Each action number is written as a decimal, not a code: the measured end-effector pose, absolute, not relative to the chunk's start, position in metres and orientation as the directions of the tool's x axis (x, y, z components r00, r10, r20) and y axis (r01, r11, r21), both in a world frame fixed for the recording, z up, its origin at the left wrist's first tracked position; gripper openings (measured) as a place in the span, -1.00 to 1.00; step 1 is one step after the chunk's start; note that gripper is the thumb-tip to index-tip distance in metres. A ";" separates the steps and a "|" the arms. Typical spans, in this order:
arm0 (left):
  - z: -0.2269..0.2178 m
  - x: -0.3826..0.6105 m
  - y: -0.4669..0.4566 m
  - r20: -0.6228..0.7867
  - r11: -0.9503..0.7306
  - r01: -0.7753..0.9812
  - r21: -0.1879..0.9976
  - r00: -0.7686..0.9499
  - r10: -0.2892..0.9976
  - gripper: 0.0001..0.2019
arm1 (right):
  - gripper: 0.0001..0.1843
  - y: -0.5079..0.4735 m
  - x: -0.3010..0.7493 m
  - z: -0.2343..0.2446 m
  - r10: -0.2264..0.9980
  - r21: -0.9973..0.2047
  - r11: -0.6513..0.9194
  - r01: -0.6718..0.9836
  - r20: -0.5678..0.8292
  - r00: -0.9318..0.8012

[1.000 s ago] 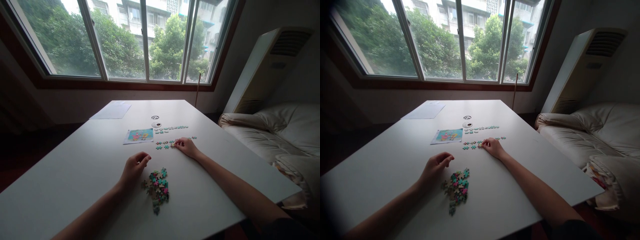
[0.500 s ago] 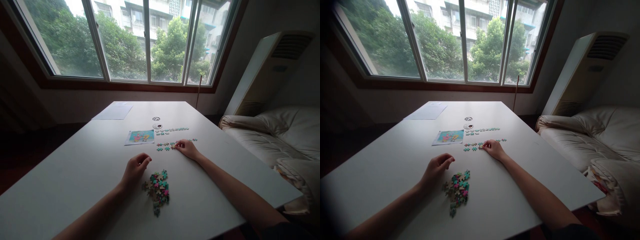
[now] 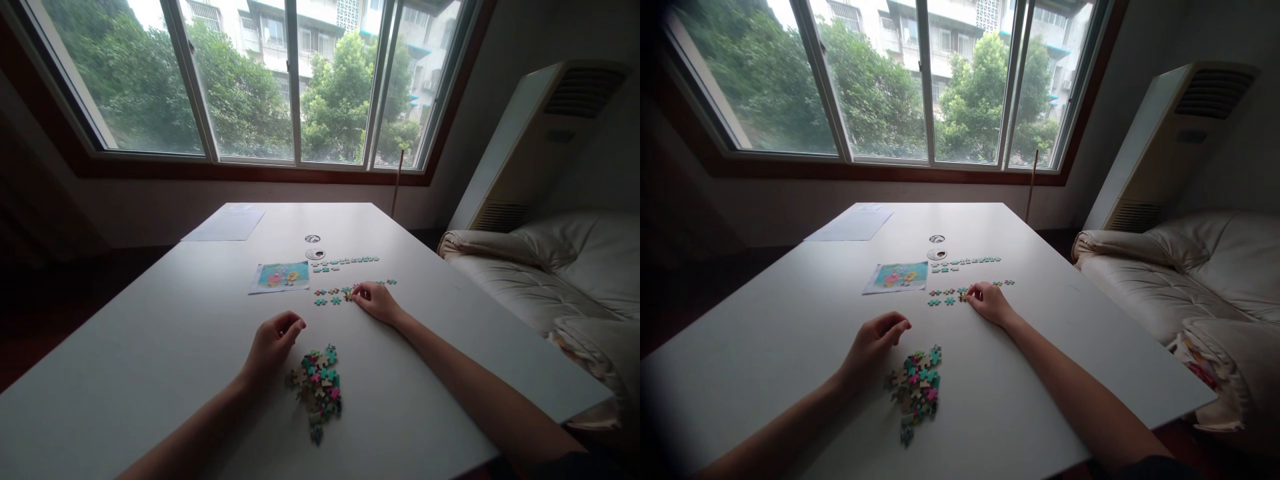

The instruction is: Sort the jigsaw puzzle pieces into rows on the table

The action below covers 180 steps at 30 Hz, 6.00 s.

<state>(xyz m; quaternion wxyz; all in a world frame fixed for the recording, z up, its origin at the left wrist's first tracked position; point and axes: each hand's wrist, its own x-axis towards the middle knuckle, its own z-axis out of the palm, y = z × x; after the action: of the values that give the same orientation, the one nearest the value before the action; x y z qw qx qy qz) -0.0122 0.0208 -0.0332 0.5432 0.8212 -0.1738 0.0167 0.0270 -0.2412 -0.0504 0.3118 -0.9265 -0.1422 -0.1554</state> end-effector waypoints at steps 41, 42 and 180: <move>-0.031 -0.012 0.020 0.172 -0.356 -0.283 0.891 0.935 -0.311 -0.77 | -0.74 -0.199 -0.039 -0.024 0.675 -0.427 -0.556 0.713 0.267 0.687; -0.032 -0.013 0.020 0.172 -0.359 -0.283 0.889 0.935 -0.311 -0.78 | -0.76 -0.200 -0.038 -0.025 0.675 -0.433 -0.557 0.709 0.262 0.690; -0.040 -0.013 0.016 0.157 -0.335 -0.284 0.898 0.920 -0.359 -0.76 | -0.82 -0.246 0.127 -0.030 0.089 -0.257 -0.957 0.132 0.172 0.981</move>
<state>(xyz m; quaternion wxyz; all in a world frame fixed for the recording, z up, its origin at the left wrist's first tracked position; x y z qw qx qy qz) -0.0129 0.0164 -0.0401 0.5420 0.8162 -0.1970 -0.0347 0.1273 -0.2463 -0.0300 0.1347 -0.9861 -0.0561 -0.0797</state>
